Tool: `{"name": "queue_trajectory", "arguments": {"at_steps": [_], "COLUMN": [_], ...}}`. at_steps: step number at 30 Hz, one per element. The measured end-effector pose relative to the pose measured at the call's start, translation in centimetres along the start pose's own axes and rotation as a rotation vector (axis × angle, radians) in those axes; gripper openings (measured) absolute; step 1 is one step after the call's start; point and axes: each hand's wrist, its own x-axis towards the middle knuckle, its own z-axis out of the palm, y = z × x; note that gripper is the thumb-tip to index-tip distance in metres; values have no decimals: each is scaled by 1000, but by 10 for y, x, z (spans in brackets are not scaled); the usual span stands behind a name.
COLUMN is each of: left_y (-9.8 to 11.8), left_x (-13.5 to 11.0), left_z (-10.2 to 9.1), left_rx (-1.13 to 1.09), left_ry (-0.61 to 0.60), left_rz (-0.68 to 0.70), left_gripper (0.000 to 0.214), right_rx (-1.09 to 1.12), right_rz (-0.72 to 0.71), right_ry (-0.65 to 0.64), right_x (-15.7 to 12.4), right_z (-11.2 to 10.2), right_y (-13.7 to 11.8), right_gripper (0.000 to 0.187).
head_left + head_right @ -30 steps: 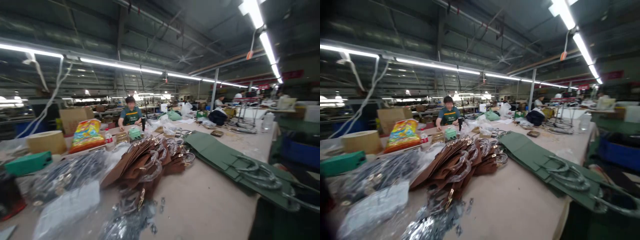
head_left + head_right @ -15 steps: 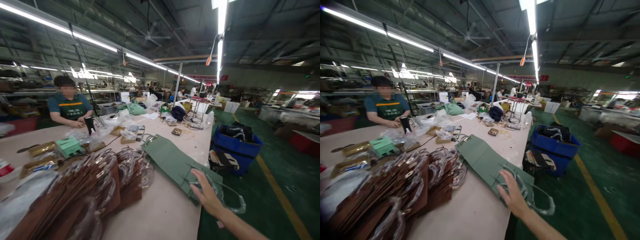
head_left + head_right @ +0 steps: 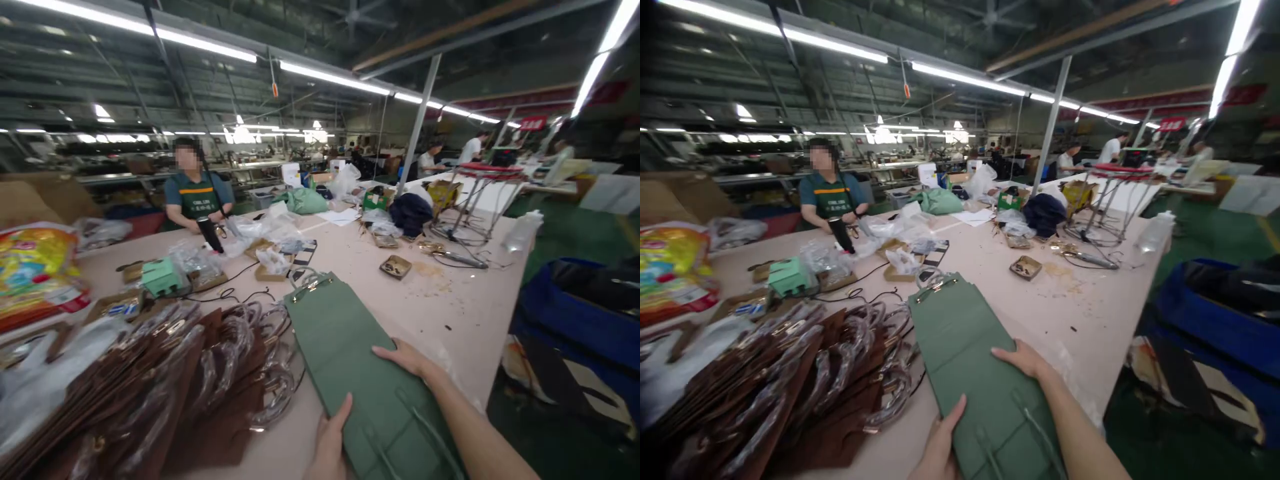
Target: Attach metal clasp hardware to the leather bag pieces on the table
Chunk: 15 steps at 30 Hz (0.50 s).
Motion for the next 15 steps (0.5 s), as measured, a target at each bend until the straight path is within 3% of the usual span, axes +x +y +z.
{"name": "queue_trajectory", "arguments": {"at_steps": [4, 8, 11, 15], "left_y": [-11, -15, -19, -16], "left_x": [8, 15, 17, 8], "left_z": [6, 9, 9, 6], "left_rx": [-81, -112, -150, -178], "left_ry": [23, -93, -128, -190], "left_rz": [-86, -137, -79, -64], "left_gripper": [92, 79, 75, 72], "right_rx": [162, 460, 527, 508], "right_rz": [125, 278, 267, 126], "right_ry": [-228, -424, -412, -287], "right_x": [24, 27, 23, 11], "right_z": [-9, -13, -12, -7], "right_y": [11, 18, 20, 7], "right_gripper": [76, 70, 64, 61]}}
